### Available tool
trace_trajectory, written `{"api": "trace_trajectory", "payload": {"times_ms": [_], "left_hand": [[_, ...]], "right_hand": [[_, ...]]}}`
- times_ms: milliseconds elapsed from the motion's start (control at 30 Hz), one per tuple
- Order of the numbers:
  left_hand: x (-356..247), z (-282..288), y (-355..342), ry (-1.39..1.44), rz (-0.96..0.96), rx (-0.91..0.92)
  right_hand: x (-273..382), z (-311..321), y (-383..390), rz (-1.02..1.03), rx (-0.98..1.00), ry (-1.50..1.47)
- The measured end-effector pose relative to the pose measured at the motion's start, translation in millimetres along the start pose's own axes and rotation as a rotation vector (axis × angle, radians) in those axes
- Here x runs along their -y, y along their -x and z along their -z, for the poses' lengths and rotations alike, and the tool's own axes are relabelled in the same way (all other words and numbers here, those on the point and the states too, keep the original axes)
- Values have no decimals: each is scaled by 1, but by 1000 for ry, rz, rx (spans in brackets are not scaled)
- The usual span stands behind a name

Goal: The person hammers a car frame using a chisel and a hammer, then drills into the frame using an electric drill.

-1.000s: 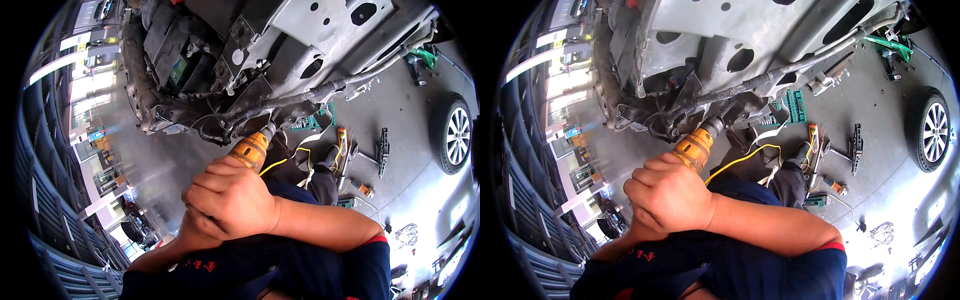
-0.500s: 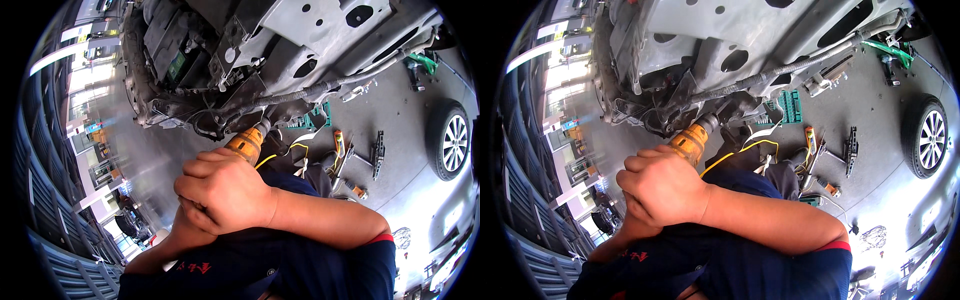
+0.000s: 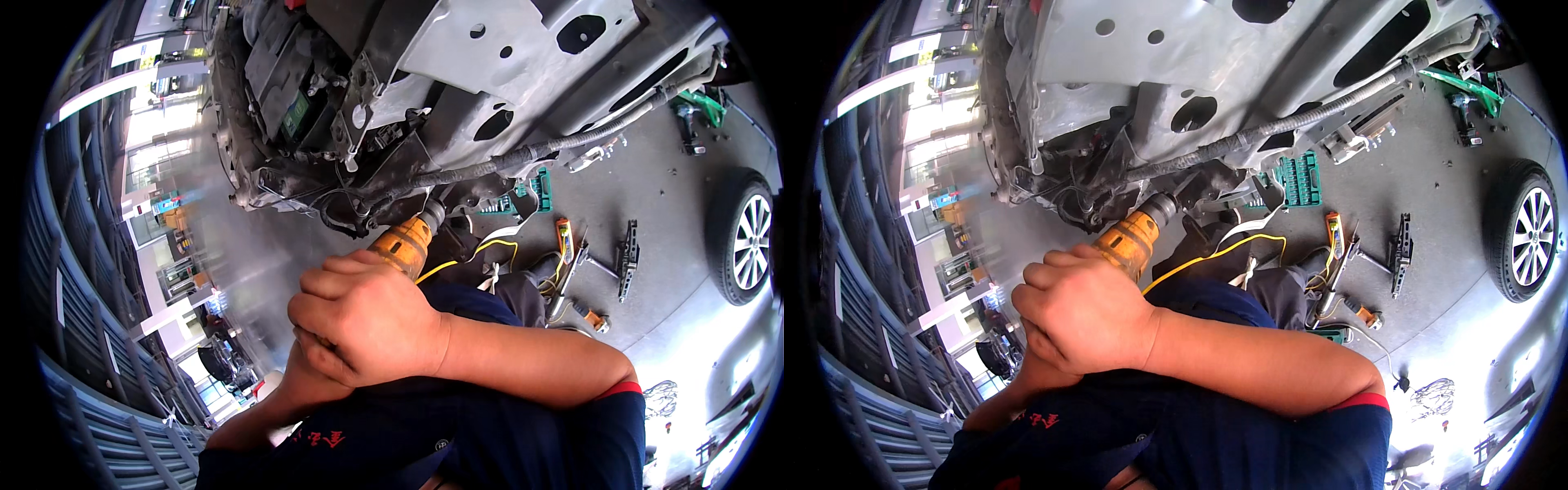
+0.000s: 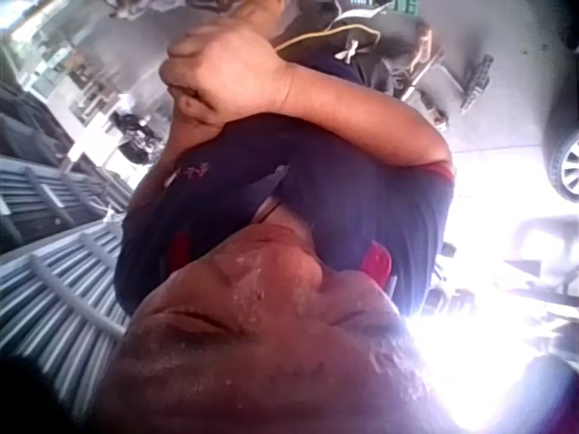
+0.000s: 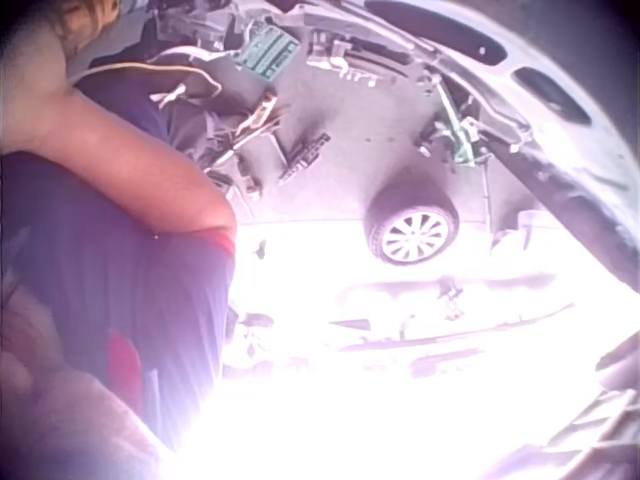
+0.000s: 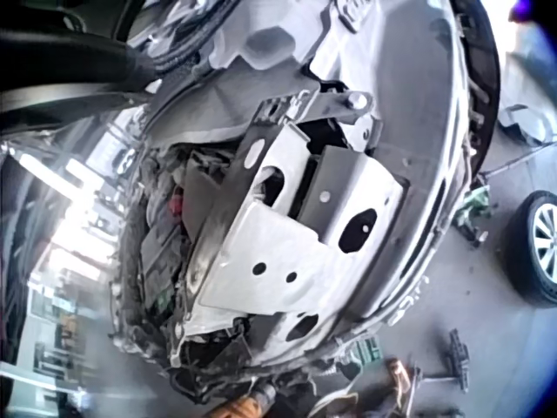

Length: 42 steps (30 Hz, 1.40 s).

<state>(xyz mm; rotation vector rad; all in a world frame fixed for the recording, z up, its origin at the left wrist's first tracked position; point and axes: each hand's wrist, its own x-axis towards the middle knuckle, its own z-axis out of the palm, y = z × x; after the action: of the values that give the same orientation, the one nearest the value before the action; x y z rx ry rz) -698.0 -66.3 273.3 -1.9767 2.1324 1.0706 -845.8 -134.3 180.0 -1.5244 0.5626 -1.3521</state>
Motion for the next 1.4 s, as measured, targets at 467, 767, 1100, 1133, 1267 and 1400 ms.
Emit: {"api": "trace_trajectory", "payload": {"times_ms": [467, 767, 1100, 1133, 1267, 1400], "left_hand": [[-2, -3, -5, 0, -1, 12], [-1, -9, 10, -52, 41, -94], [-11, -12, 21, 606, 111, 157], [-13, -16, 22, 772, 107, 189], [-11, -27, 23, 1022, 76, 244], [16, -63, 15, 1030, -234, 94]], "right_hand": [[-1, 2, 2, 0, 18, -17], [0, -2, 2, 51, -38, 5], [9, 9, 4, 9, 45, -39], [11, 10, 5, -7, 61, -37], [51, 0, 18, -358, -143, 15], [81, -9, 53, -593, -202, 386]]}}
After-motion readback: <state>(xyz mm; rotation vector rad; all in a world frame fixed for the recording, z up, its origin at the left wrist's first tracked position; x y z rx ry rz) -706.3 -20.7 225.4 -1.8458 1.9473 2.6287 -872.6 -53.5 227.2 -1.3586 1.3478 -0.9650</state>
